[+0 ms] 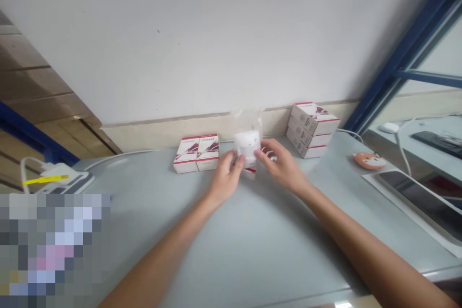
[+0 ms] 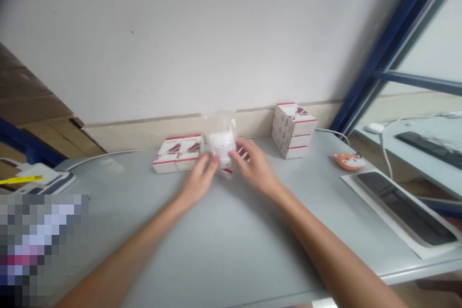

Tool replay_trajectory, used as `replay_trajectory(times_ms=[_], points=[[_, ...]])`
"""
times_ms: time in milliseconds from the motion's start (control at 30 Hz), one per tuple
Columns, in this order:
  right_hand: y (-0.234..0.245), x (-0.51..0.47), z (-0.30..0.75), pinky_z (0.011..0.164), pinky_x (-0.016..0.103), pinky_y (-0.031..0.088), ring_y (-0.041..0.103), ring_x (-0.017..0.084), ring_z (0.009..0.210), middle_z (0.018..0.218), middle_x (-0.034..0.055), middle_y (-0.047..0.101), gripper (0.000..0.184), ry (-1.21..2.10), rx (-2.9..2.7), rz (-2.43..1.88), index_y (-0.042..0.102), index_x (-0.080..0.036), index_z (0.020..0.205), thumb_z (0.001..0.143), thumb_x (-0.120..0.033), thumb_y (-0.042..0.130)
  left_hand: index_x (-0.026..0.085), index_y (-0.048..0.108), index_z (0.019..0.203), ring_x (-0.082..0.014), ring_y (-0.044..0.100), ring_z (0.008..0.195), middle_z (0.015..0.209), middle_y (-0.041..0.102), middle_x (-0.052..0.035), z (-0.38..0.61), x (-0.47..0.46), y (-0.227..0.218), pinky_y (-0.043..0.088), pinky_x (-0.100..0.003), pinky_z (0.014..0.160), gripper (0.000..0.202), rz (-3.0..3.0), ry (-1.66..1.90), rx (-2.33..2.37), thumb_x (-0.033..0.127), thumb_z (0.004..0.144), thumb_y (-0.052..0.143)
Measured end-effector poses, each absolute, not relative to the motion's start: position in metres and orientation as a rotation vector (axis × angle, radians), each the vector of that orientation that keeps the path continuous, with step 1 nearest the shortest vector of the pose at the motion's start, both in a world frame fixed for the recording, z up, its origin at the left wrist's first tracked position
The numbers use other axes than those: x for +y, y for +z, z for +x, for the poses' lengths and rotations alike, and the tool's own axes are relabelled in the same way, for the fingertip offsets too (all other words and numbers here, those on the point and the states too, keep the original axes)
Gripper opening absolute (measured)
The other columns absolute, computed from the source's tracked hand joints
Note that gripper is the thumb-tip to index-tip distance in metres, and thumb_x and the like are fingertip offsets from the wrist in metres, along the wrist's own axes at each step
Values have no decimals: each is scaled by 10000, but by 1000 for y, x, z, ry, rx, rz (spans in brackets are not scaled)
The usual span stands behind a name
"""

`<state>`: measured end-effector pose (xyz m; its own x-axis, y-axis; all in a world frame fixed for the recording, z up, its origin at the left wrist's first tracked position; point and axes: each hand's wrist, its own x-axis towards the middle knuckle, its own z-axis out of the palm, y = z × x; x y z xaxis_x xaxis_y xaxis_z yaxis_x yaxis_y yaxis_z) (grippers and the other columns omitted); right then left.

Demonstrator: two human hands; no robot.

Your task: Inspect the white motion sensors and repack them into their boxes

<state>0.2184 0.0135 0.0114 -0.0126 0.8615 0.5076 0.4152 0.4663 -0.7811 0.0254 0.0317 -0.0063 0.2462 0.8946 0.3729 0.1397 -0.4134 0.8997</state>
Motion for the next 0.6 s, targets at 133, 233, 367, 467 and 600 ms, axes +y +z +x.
replay_trajectory(times_ms=[133, 233, 367, 467, 600], points=[[14, 11, 223, 819, 374, 553, 669, 226, 945, 1144, 81, 728, 280, 603, -1765, -1129, 684, -242, 1256, 1029, -389, 616, 253, 647, 1399, -289, 506, 1449, 1495, 618, -101, 18, 21, 3, 313, -369, 1233, 450, 1648, 1320, 868, 398, 978, 713], [14, 9, 227, 887, 410, 535, 656, 250, 1006, 1159, 93, 715, 203, 549, -1928, -1174, 720, -244, 1140, 1024, -387, 637, 254, 605, 1454, -292, 522, 1440, 1503, 621, -102, 21, 16, 9, 338, -344, 1207, 551, 1553, 1322, 752, 372, 941, 765], [14, 8, 231, 974, 443, 527, 627, 279, 1137, 1290, 122, 651, 327, 519, -1998, -1174, 699, -258, 1257, 1006, -464, 674, 235, 635, 1378, -282, 593, 1353, 1427, 674, -112, 24, 20, 2, 398, -330, 1144, 490, 1527, 1320, 736, 424, 944, 759], [14, 7, 232, 1015, 459, 527, 614, 290, 1196, 1370, 115, 624, 513, 526, -1967, -1138, 604, -314, 1440, 986, -535, 693, 239, 617, 1398, -281, 571, 1382, 1454, 659, -116, 21, 25, -7, 380, -348, 1169, 500, 1616, 1279, 779, 418, 951, 752], [9, 8, 228, 1092, 543, 481, 556, 354, 1309, 1386, 139, 625, 441, 367, -2068, -1140, 669, -292, 1358, 978, -512, 713, 210, 689, 1293, -320, 600, 1324, 1363, 702, -141, 17, 29, -13, 376, -410, 1175, 466, 1629, 1210, 880, 419, 895, 812]])
